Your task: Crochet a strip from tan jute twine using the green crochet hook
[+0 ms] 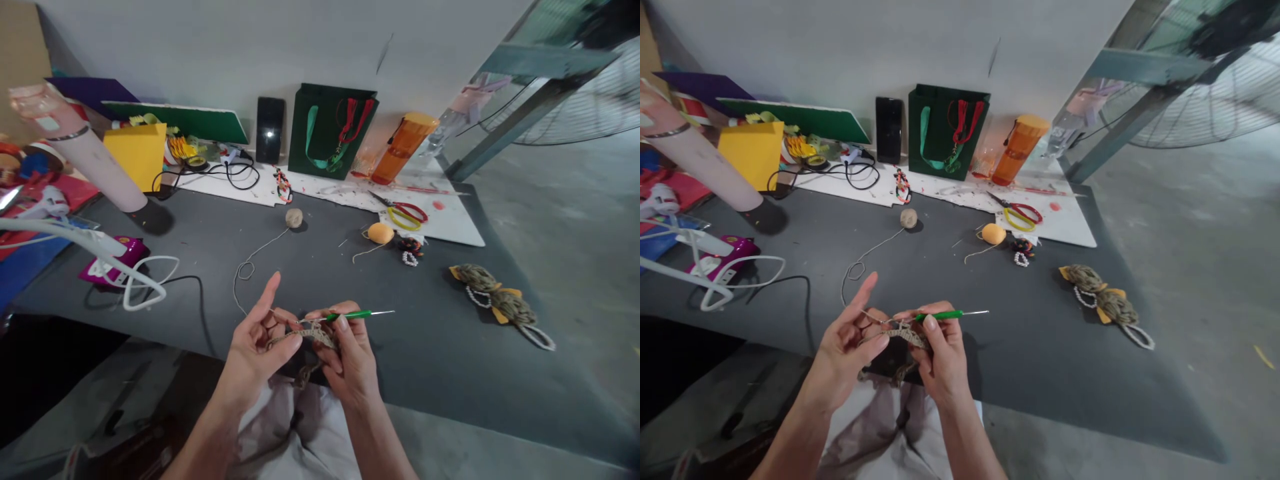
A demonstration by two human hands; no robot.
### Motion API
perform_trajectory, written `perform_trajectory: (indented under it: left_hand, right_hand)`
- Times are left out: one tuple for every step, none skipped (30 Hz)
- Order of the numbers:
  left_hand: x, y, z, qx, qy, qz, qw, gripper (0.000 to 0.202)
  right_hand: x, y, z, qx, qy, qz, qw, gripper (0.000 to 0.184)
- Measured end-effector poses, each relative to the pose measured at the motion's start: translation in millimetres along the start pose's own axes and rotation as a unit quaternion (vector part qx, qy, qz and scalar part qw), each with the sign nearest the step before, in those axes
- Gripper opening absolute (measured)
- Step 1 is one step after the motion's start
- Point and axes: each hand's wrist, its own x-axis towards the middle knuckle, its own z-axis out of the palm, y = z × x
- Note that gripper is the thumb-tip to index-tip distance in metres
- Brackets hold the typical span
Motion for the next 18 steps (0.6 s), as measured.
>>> perform_trajectory:
  left_hand:
    - [0.3, 0.0, -0.2, 0.003, 0.002, 0.003, 1.000, 0.086]
    - [0.5, 0.0, -0.5, 0.007, 0.003, 0.005, 1.000, 0.085]
    - [0.8, 0.0, -0.9, 0.013, 0.005, 0.006, 1.000, 0.084]
    - [1.0, 0.0, -1.3, 0.019, 0.006, 0.006, 1.000, 0.083]
    - [1.2, 0.0, -1.7, 0.025, 0.008, 0.006, 1.000, 0.082]
    - [1.3, 0.1, -2.0, 0.032, 0.010, 0.005, 0.999, 0.081]
    - [1.3, 0.4, -2.3, 0.039, 0.013, 0.004, 0.999, 0.080]
    - [1.3, 0.8, -2.5, 0.045, 0.015, 0.002, 0.999, 0.080]
    - [1.1, 1.2, -2.5, 0.051, 0.018, 0.001, 0.999, 0.080]
    - [0.9, 1.8, -2.4, 0.055, 0.020, 0.000, 0.998, 0.079]
    - [0.6, 2.3, -2.3, 0.059, 0.023, -0.001, 0.998, 0.078]
    - [0.4, 2.8, -2.1, 0.061, 0.024, -0.001, 0.998, 0.077]
    - [0.3, 3.1, -1.9, 0.062, 0.026, 0.000, 0.998, 0.076]
    - [0.2, 3.4, -1.7, 0.062, 0.026, 0.001, 0.998, 0.076]
    - [0.2, 3.5, -1.5, 0.061, 0.026, 0.002, 0.998, 0.076]
    - [0.3, 3.6, -1.4, 0.061, 0.026, 0.003, 0.998, 0.076]
    - [0.5, 3.7, -1.4, 0.060, 0.025, 0.004, 0.998, 0.076]
    - [0.8, 3.9, -1.4, 0.060, 0.024, 0.004, 0.998, 0.076]
  right_hand:
    - [0.1, 0.1, -0.2, -0.002, 0.002, 0.000, 1.000, 0.032]
    - [0.2, 0.3, -0.4, -0.004, 0.003, -0.001, 1.000, 0.032]
    - [0.4, 0.4, -0.6, -0.003, 0.003, -0.003, 1.000, 0.031]
    - [0.6, 0.3, -0.8, -0.001, 0.001, -0.004, 1.000, 0.030]
    - [0.8, 0.1, -0.9, 0.001, -0.003, -0.005, 1.000, 0.030]
    - [1.1, -0.3, -0.9, 0.003, -0.008, -0.006, 1.000, 0.029]
    - [1.4, -1.0, -0.9, 0.004, -0.014, -0.007, 1.000, 0.028]
    - [1.6, -1.8, -0.8, 0.005, -0.020, -0.009, 1.000, 0.028]
    - [1.8, -2.8, -0.7, 0.003, -0.025, -0.011, 1.000, 0.028]
    - [2.1, -3.8, -0.6, 0.002, -0.027, -0.015, 1.000, 0.027]
    - [2.2, -4.7, -0.4, 0.001, -0.029, -0.018, 0.999, 0.027]
    - [2.4, -5.6, -0.3, 0.000, -0.030, -0.022, 0.999, 0.026]
    - [2.5, -6.3, -0.1, 0.000, -0.031, -0.024, 0.999, 0.026]
    - [2.6, -6.8, 0.0, -0.001, -0.031, -0.025, 0.999, 0.026]
    - [2.7, -7.1, 0.2, -0.002, -0.030, -0.025, 0.999, 0.026]
    - [2.7, -7.3, 0.3, -0.002, -0.030, -0.023, 0.999, 0.026]
    - [2.7, -7.4, 0.5, -0.002, -0.029, -0.022, 0.999, 0.026]
    - [2.7, -7.4, 0.7, -0.002, -0.028, -0.021, 0.999, 0.027]
